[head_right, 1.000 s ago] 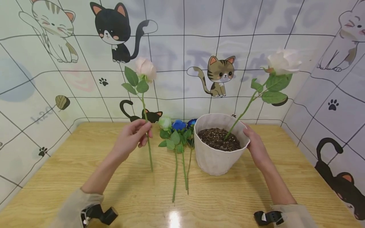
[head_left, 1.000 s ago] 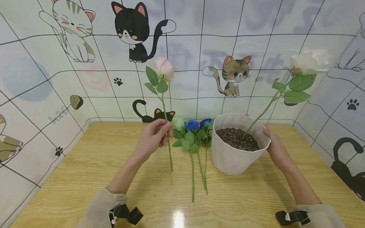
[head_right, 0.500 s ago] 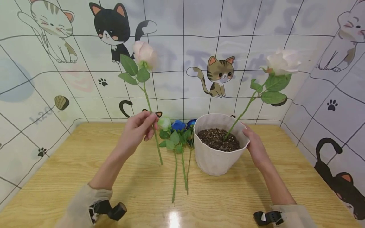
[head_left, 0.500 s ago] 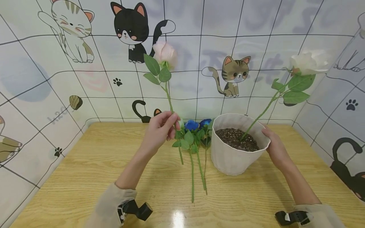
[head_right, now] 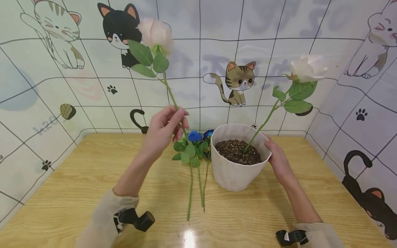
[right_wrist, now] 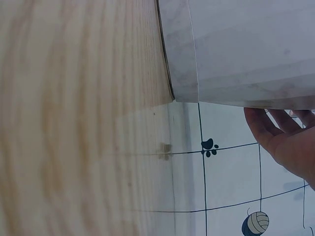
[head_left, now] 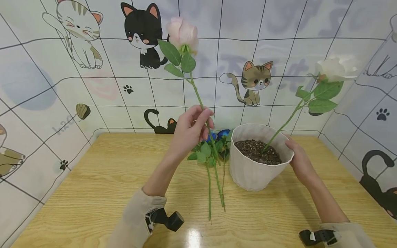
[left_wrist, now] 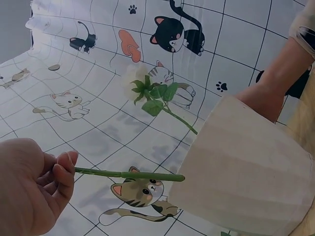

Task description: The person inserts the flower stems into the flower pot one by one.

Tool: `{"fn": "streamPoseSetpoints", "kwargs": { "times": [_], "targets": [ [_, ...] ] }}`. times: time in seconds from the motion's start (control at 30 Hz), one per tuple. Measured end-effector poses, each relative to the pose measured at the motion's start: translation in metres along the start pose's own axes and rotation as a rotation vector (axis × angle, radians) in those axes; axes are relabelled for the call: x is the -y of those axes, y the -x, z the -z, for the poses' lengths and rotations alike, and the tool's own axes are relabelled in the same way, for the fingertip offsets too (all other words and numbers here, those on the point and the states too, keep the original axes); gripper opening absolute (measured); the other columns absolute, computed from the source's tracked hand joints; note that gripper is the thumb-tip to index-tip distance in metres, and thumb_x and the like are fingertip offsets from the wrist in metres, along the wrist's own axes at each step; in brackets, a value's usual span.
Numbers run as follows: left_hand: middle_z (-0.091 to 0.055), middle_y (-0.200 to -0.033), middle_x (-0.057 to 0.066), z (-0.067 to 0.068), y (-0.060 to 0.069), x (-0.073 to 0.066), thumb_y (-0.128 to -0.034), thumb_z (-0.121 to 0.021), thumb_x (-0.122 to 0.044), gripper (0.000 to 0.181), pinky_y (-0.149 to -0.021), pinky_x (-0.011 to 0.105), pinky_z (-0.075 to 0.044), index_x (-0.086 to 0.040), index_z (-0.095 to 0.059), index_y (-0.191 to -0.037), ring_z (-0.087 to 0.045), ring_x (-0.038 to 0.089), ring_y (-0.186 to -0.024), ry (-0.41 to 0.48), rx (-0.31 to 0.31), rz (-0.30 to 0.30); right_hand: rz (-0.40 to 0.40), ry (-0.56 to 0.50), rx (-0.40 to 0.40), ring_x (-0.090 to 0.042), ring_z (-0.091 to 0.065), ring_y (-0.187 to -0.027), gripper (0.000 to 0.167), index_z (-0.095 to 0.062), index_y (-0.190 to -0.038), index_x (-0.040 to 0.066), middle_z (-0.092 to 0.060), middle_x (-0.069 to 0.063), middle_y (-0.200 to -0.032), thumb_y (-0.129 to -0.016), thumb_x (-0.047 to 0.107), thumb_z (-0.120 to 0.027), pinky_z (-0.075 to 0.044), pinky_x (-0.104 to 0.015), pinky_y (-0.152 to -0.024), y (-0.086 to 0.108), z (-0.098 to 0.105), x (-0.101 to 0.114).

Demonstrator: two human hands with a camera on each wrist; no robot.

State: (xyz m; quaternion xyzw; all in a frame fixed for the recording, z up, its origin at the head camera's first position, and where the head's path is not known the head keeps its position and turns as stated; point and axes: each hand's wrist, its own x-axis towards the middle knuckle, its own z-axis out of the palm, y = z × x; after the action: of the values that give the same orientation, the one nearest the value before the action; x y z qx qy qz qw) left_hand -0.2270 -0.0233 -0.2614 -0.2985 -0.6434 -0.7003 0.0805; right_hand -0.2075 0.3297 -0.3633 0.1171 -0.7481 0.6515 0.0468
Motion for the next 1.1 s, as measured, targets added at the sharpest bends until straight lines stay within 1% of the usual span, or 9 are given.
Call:
{"fn": "streamPoseSetpoints", "kwargs": {
  "times": [0.07,0.13,0.2,0.37,0.6,0.7,0.83,0.97,1.1],
  "targets": [
    [-0.063,-0.079,0.013,-0.005,-0.005,-0.003,-0.1074,-0.052,-0.017,0.018,-0.045,0.026,-0.04,-0.002,-0.061,-0.112,-0.049,0.031,-0.051,0.008,-0.004,-0.01,-0.002,0.008,0.003,0.001,-0.044,-0.122,0.063,-0.019,-0.159,-0.002,-0.046,0.013,-0.135,-0.111,0.039,-0.028,-0.04,-0.013,-0.092,0.0,0.0,0.0],
    [-0.063,-0.079,0.014,-0.009,-0.01,-0.006,-0.1074,-0.052,-0.015,0.019,-0.045,0.026,-0.04,-0.001,-0.059,-0.118,-0.049,0.024,-0.049,0.02,-0.002,-0.018,-0.006,0.019,0.004,-0.001,-0.042,-0.123,0.063,-0.019,-0.159,-0.002,-0.045,0.012,-0.137,-0.111,0.039,-0.027,-0.04,-0.013,-0.092,0.0,0.0,0.001],
    [-0.064,-0.08,0.015,-0.014,-0.015,-0.008,-0.107,-0.052,-0.014,0.019,-0.045,0.026,-0.04,0.0,-0.057,-0.119,-0.049,0.022,-0.049,0.027,0.001,-0.028,-0.009,0.029,0.002,-0.001,-0.042,-0.123,0.063,-0.019,-0.159,-0.001,-0.044,0.012,-0.137,-0.111,0.039,-0.027,-0.04,-0.012,-0.092,0.0,0.001,0.001],
    [-0.063,-0.083,0.012,-0.025,-0.026,-0.011,-0.1067,-0.051,-0.01,0.018,-0.048,0.026,-0.041,0.005,-0.057,-0.115,-0.049,0.02,-0.051,0.027,0.006,-0.045,-0.021,0.031,0.0,-0.002,-0.041,-0.125,0.062,-0.021,-0.159,0.002,-0.043,0.01,-0.139,-0.111,0.04,-0.026,-0.039,-0.012,-0.092,0.0,0.001,0.001],
    [-0.062,-0.081,0.009,-0.041,-0.039,-0.013,-0.1091,-0.048,-0.019,0.023,-0.05,0.026,-0.044,0.0,-0.059,-0.106,-0.051,0.023,-0.053,0.034,0.008,-0.069,-0.015,0.057,0.001,0.0,-0.04,-0.126,0.064,-0.018,-0.159,0.0,-0.041,0.011,-0.144,-0.111,0.041,-0.026,-0.04,-0.012,-0.092,0.0,0.001,0.002],
    [-0.062,-0.08,0.01,-0.048,-0.043,-0.011,-0.1094,-0.047,-0.021,0.024,-0.049,0.026,-0.043,-0.001,-0.058,-0.102,-0.052,0.023,-0.053,0.018,0.01,-0.077,-0.008,0.048,0.001,0.001,-0.041,-0.125,0.064,-0.019,-0.159,0.0,-0.042,0.012,-0.143,-0.111,0.041,-0.026,-0.04,-0.012,-0.092,0.0,0.001,0.001],
    [-0.062,-0.08,0.01,-0.057,-0.047,-0.005,-0.1094,-0.047,-0.018,0.022,-0.05,0.026,-0.043,0.0,-0.057,-0.102,-0.053,0.024,-0.053,-0.038,0.028,-0.085,-0.003,0.029,0.003,0.002,-0.043,-0.123,0.063,-0.018,-0.159,-0.001,-0.042,0.014,-0.143,-0.111,0.04,-0.027,-0.04,-0.012,-0.092,-0.001,0.001,0.002],
    [-0.064,-0.081,0.01,-0.065,-0.049,0.003,-0.109,-0.047,-0.016,0.018,-0.049,0.026,-0.041,-0.001,-0.057,-0.108,-0.056,0.027,-0.056,-0.099,0.039,-0.083,0.0,0.03,0.007,0.002,-0.042,-0.123,0.062,-0.019,-0.16,0.0,-0.043,0.014,-0.142,-0.112,0.039,-0.027,-0.04,-0.012,-0.092,-0.001,0.001,0.002],
    [-0.066,-0.08,0.01,-0.073,-0.051,0.013,-0.1083,-0.049,-0.014,0.015,-0.047,0.026,-0.039,-0.002,-0.056,-0.113,-0.058,0.026,-0.056,-0.149,0.026,-0.09,0.016,0.028,0.007,0.0,-0.044,-0.122,0.059,-0.024,-0.159,0.002,-0.047,0.016,-0.136,-0.112,0.037,-0.027,-0.041,-0.013,-0.092,-0.001,0.001,0.002]
  ]
}}
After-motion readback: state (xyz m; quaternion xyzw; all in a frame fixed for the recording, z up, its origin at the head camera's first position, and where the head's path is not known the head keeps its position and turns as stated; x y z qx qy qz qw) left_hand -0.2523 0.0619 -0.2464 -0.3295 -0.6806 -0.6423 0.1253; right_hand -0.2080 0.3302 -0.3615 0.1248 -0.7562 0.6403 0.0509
